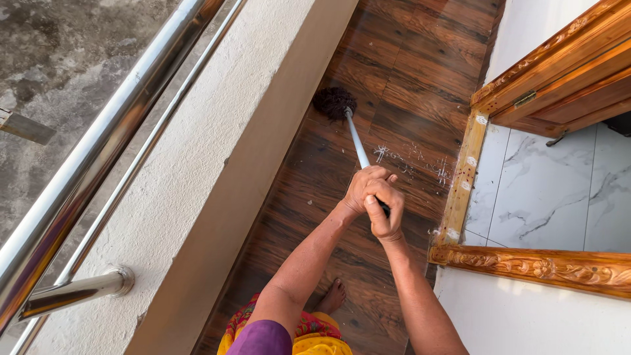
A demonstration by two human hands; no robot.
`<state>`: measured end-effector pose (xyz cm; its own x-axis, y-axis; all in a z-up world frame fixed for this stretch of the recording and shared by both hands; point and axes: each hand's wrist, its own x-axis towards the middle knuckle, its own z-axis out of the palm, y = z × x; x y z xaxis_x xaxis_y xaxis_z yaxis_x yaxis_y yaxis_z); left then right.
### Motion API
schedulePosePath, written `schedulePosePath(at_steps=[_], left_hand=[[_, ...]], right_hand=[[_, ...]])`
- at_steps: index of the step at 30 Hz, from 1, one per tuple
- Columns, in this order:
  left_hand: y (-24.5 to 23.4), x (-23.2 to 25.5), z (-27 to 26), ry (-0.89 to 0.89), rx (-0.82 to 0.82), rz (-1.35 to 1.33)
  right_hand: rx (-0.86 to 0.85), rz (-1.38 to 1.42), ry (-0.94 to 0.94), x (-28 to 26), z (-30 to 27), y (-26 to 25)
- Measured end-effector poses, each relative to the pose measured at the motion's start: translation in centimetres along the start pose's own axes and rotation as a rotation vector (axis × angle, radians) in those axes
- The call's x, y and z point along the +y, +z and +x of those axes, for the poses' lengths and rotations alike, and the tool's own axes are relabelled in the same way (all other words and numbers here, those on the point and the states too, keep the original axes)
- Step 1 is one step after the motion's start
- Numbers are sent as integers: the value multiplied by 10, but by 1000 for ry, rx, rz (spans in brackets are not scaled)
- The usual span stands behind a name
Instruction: The person mops a wood-patterned floor using a wet mop and a red bucket. The person moves the mop back and forth across the surface, dipping it into the bucket, and cleaning the area near a doorway and a wall.
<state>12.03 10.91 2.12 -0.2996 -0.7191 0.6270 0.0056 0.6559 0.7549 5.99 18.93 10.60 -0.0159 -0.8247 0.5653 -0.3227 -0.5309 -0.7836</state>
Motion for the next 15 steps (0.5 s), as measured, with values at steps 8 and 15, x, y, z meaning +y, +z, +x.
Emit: schedulePosePath(at_steps=[8,15], left_hand=[[-6,53,-16,-31,-162,-67],[14,43,-15,80,-82,-42]], right_hand=[[134,44,166,-56,-31,-6],[66,197,10,-53,-21,-18]])
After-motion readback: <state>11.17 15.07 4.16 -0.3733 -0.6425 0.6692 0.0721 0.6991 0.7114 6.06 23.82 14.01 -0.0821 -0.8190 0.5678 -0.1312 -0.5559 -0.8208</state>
